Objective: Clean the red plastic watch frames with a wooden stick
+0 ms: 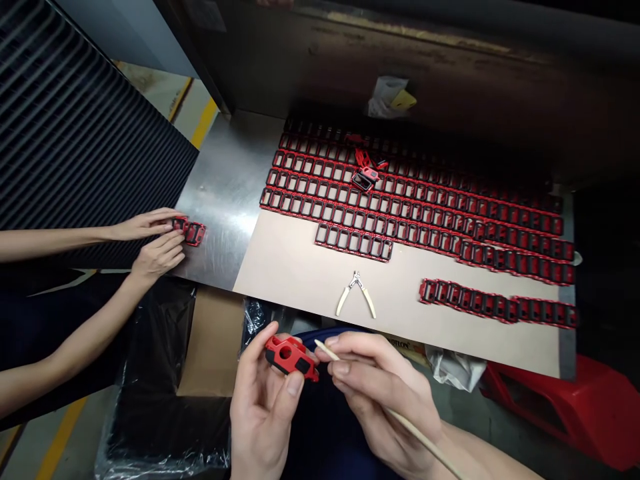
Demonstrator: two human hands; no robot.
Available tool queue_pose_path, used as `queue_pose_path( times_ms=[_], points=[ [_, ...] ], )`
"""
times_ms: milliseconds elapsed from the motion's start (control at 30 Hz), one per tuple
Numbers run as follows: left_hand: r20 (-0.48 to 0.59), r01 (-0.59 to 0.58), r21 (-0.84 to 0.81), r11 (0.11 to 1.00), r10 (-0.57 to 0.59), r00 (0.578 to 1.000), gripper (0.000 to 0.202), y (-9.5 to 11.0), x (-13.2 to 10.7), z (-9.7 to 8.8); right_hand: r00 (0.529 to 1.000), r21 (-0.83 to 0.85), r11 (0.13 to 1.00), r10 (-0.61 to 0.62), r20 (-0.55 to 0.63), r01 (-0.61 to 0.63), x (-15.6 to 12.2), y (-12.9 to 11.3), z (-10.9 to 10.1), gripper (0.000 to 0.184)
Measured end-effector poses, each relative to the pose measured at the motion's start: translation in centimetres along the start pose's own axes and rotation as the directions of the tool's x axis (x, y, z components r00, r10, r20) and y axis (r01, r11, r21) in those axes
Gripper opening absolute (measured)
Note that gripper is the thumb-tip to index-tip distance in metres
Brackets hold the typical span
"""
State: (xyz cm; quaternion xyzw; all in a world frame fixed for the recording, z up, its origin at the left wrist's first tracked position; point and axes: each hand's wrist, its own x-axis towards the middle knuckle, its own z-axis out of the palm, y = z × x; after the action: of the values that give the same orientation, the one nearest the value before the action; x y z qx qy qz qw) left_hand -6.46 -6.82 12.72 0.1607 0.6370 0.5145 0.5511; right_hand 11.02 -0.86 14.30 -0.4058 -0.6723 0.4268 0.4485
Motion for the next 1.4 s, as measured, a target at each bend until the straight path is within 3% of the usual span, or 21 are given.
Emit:
queue_pose_path(
  times_ms=[100, 233, 367, 533, 633, 700, 800, 900, 967, 1133, 1267, 1333, 1400],
  points=[
    [-0.016, 0.003, -0.017, 1.000, -0.004, 1.000, 0.053, 0.2, 0.2, 0.4, 0.996, -0.121, 0.989, -0.090, 0.003, 0.090, 0.2, 1.0, -0.2, 0.049],
    [-0.047, -0.002, -0.050, 0.999, 0.000, 0.999, 0.037, 0.5, 0.6, 1.5, 0.989, -0.101, 0.987, -0.111, 0.102, 0.121, 0.1, 1.9, -0.3, 0.040],
    [0.085, 0.123, -0.035, 0.992, -0.119, 0.989, 0.029, 0.8, 1.2, 2.9, 0.991, -0.141, 0.981, -0.136, -0.013, 0.133, -0.4, 2.7, -0.4, 0.032],
    [0.150, 0.201, 0.002, 0.980, -0.199, 0.968, 0.038, 1.2, 3.0, 5.7, 0.973, -0.183, 0.956, -0.225, 0.044, 0.230, -0.6, 3.3, -1.7, 0.027],
    [0.122, 0.379, -0.092, 0.921, -0.368, 0.922, 0.036, 1.1, 4.4, 7.2, 0.988, -0.133, 0.982, -0.144, -0.062, 0.135, -1.0, 3.1, -2.5, 0.034],
    [0.085, 0.403, -0.113, 0.908, -0.395, 0.915, 0.028, 0.8, 5.0, 7.6, 0.989, -0.046, 0.999, 0.012, -0.149, -0.019, -1.3, 3.0, -2.9, 0.034],
    [0.089, 0.280, -0.107, 0.954, -0.271, 0.958, 0.047, -0.2, 4.7, 7.5, 0.926, 0.185, 0.944, 0.311, -0.215, -0.274, -1.9, 3.1, -3.5, 0.025],
    [0.238, 0.144, -0.029, 0.989, -0.133, 0.962, 0.044, -1.1, 3.1, 7.2, 0.861, 0.422, 0.825, 0.479, -0.171, -0.375, -2.4, 3.3, -4.4, 0.023],
    [0.271, 0.072, 0.061, 0.996, -0.086, 0.959, 0.044, -1.4, 1.8, 7.5, 0.859, 0.466, 0.810, 0.480, -0.178, -0.356, -2.6, 3.2, -5.0, 0.025],
    [0.156, -0.026, 0.178, 0.984, -0.002, 0.988, 0.042, -1.4, -0.4, 9.0, 0.924, 0.290, 0.932, 0.292, -0.247, -0.217, -3.6, 2.7, -6.4, 0.028],
    [0.244, -0.125, 0.155, 0.980, 0.084, 0.966, 0.036, -2.3, -0.6, 8.6, 0.953, 0.234, 0.962, 0.198, -0.230, -0.143, -4.1, 2.5, -7.2, 0.031],
    [0.268, -0.174, 0.162, 0.971, 0.126, 0.955, 0.039, -2.6, -0.5, 8.4, 0.944, 0.277, 0.944, 0.244, -0.224, -0.179, -4.0, 2.4, -7.6, 0.029],
    [0.246, -0.198, 0.180, 0.964, 0.151, 0.957, 0.037, -2.6, -0.4, 8.5, 0.908, 0.401, 0.874, 0.373, -0.188, -0.276, -3.9, 2.4, -7.9, 0.024]
  ],
)
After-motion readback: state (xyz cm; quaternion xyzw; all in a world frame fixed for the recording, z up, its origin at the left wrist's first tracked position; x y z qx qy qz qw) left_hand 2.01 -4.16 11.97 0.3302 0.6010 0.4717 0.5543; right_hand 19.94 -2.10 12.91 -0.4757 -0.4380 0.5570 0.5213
